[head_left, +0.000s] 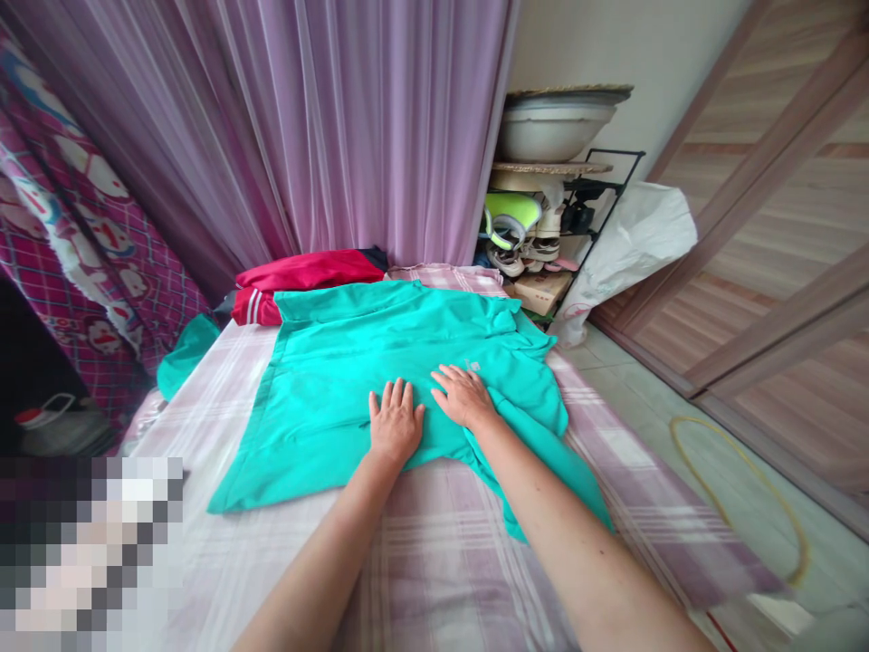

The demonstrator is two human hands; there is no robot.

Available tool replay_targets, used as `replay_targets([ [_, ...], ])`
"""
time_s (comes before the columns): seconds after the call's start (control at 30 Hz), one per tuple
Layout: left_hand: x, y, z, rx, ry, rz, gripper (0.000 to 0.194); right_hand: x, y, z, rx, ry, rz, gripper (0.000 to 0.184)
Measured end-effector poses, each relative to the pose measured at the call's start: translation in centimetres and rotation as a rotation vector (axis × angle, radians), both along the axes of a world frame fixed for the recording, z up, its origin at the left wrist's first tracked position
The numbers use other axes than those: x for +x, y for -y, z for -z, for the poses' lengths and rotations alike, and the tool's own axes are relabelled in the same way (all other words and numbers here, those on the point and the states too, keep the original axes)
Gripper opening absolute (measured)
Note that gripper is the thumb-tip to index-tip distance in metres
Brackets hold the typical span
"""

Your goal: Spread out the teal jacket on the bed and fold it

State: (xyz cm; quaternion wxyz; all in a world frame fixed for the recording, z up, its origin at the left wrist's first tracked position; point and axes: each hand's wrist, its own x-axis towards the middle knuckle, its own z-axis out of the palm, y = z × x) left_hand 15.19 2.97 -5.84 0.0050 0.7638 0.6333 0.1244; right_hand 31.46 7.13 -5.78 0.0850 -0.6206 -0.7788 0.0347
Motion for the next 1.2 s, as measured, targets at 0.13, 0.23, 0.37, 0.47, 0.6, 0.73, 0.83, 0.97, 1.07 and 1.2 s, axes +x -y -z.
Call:
replay_targets([
  [0.13,-2.0,0.5,0.5,-0.012,-0.066,0.014,0.057,0.1,0.0,-0.1,-0.001,-0.003,0.008,0.047],
  [0.23,-4.8,0.9,0.1,-0.028,-0.106,-0.01,0.055,0.3,-0.1,0.1,0.004,-0.014,0.006,0.046],
  [0.37,-8.7,1.5,-0.3,-0.066,-0.149,-0.085,0.056,0.4,-0.1,0.3,0.026,-0.027,-0.005,0.045],
  [0.47,-12.2,1.7,-0.5,-0.093,-0.165,-0.202,0.055,0.5,-0.1,0.3,0.029,-0.035,-0.017,0.045],
  [0.6,-17.0,1.6,-0.7,-0.141,-0.13,-0.411,0.057,0.7,-0.2,0.4,0.034,-0.043,-0.022,0.043],
  [0.73,-19.7,1.1,-0.7,-0.158,-0.072,-0.513,0.062,0.7,-0.4,0.6,0.045,-0.043,-0.016,0.043],
  [0.83,-20.1,0.9,-0.4,-0.115,-0.053,-0.548,0.068,0.7,-0.3,0.5,0.037,-0.034,-0.012,0.043],
  [0.97,-20.0,0.9,-0.2,-0.067,-0.077,-0.567,0.071,0.9,-0.1,0.2,0.013,-0.017,0.048,0.044],
  [1.07,-20.0,1.0,-0.3,-0.077,-0.095,-0.546,0.07,1.2,-0.1,0.1,-0.029,0.017,0.206,0.048],
  [1.2,-20.1,1.1,-0.4,-0.078,-0.102,-0.554,0.068,1.7,-0.2,-0.1,-0.106,0.069,0.345,0.054],
])
